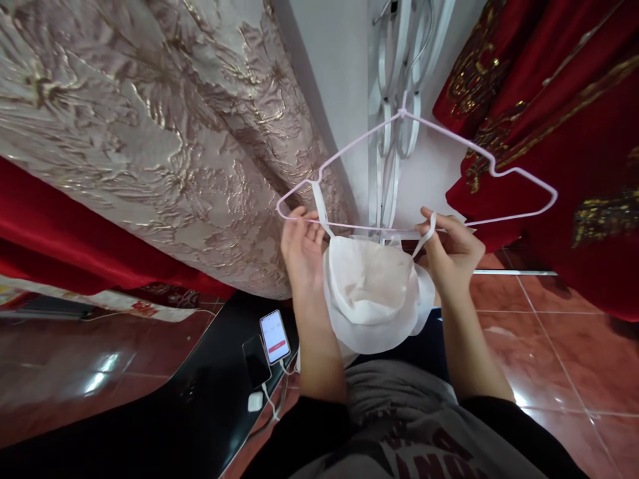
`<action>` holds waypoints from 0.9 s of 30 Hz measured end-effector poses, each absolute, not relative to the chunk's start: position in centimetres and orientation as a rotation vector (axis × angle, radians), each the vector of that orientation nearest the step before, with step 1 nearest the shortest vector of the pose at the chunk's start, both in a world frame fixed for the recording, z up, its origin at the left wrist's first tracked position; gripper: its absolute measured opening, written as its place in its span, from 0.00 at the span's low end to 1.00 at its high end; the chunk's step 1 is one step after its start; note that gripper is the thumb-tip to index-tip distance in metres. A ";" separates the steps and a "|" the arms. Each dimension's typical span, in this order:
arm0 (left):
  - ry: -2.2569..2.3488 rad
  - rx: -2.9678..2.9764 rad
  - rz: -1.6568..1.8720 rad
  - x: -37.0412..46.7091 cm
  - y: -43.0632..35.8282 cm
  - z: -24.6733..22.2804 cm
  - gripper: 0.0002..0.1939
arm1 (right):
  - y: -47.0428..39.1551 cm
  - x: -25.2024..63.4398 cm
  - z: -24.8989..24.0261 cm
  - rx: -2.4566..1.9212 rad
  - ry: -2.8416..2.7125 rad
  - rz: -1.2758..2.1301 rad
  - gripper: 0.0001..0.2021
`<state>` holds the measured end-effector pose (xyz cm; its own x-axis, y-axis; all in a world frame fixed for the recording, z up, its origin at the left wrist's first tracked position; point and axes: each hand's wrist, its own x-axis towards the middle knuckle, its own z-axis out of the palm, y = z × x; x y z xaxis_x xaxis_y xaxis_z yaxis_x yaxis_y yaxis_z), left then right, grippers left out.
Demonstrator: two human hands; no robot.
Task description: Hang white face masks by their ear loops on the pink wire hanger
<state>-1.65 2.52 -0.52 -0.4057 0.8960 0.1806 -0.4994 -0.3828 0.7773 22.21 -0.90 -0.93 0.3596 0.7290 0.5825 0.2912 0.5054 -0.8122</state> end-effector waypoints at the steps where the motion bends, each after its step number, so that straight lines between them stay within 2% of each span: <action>1: 0.761 0.718 1.904 -0.7 2.1 -1.0 0.19 | -0.9 22.1 -1.0 -1.058 -1.230 0.353 0.13; 9: 0.773 0.764 1.979 2.7 1.0 -0.9 0.21 | -0.6 23.9 -1.4 -0.964 -1.151 0.152 0.21; 12: 0.790 0.798 2.030 2.7 1.2 -0.9 0.21 | -0.5 26.8 -1.0 -0.978 -0.899 0.016 0.19; 15: 0.809 0.852 2.053 2.5 1.0 -0.7 0.20 | -0.5 29.7 -0.2 -1.050 -0.798 0.026 0.16; 20: 0.858 0.869 2.069 1.9 0.8 -0.1 0.18 | 1.4 31.7 1.2 -1.140 -0.961 0.137 0.14; 27: 0.852 0.851 2.061 1.1 0.9 0.1 0.21 | 2.6 30.1 5.1 -1.146 -1.327 0.129 0.06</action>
<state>1.05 0.86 0.11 -0.5086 0.8116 0.2875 -0.3713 -0.5080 0.7772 30.14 2.57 5.14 0.3181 0.6556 0.6849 0.5115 0.4895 -0.7062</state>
